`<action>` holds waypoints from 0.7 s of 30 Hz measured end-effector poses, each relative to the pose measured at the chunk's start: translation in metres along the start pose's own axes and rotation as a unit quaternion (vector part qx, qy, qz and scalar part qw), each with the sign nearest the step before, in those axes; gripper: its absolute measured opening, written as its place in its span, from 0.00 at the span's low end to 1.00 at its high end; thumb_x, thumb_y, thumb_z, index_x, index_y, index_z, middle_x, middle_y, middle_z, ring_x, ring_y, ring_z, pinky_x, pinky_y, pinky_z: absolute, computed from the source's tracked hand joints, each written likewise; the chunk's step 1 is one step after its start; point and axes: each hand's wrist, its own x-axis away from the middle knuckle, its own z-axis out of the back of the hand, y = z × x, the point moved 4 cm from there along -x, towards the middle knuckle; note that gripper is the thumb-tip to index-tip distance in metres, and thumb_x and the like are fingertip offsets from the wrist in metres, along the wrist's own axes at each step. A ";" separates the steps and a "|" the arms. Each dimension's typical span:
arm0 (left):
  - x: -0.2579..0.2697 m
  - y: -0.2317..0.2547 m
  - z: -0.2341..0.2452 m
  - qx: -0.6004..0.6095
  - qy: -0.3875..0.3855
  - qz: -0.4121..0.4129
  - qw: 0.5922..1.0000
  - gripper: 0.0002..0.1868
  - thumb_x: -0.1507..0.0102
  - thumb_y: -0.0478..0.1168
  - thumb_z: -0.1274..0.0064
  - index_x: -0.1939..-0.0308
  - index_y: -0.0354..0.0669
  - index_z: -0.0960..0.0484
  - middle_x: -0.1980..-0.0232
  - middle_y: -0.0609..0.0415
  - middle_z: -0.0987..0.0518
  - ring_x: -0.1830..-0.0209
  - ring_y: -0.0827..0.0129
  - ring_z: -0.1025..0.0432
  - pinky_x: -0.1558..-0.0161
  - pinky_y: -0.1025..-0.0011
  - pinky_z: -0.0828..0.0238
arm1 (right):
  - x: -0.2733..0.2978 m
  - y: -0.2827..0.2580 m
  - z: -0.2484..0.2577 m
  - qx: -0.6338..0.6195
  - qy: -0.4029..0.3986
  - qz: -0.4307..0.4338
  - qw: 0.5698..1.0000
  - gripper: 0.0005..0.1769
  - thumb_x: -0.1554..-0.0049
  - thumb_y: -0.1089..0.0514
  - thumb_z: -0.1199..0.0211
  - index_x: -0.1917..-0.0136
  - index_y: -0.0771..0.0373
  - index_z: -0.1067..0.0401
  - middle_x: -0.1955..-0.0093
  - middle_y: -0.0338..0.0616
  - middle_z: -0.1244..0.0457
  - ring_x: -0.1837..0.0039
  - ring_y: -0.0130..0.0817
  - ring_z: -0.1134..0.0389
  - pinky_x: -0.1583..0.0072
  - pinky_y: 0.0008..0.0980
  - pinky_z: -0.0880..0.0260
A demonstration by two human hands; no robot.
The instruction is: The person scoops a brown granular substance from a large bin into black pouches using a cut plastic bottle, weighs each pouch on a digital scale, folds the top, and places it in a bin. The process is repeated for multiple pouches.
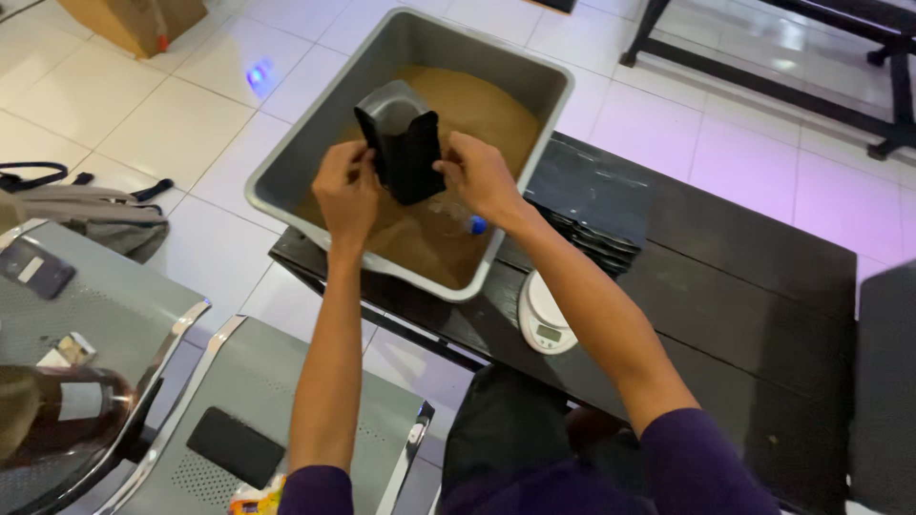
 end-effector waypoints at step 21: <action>0.040 0.237 -0.160 0.278 -0.118 0.030 0.953 0.03 0.33 0.31 0.44 0.58 0.43 0.17 0.61 0.50 0.19 0.59 0.54 0.22 0.58 0.64 0.23 | 0.199 0.074 0.244 0.003 0.216 -0.184 0.959 0.08 0.39 0.63 0.30 0.51 0.61 0.29 0.57 0.47 0.32 0.50 0.45 0.25 0.48 0.39 0.24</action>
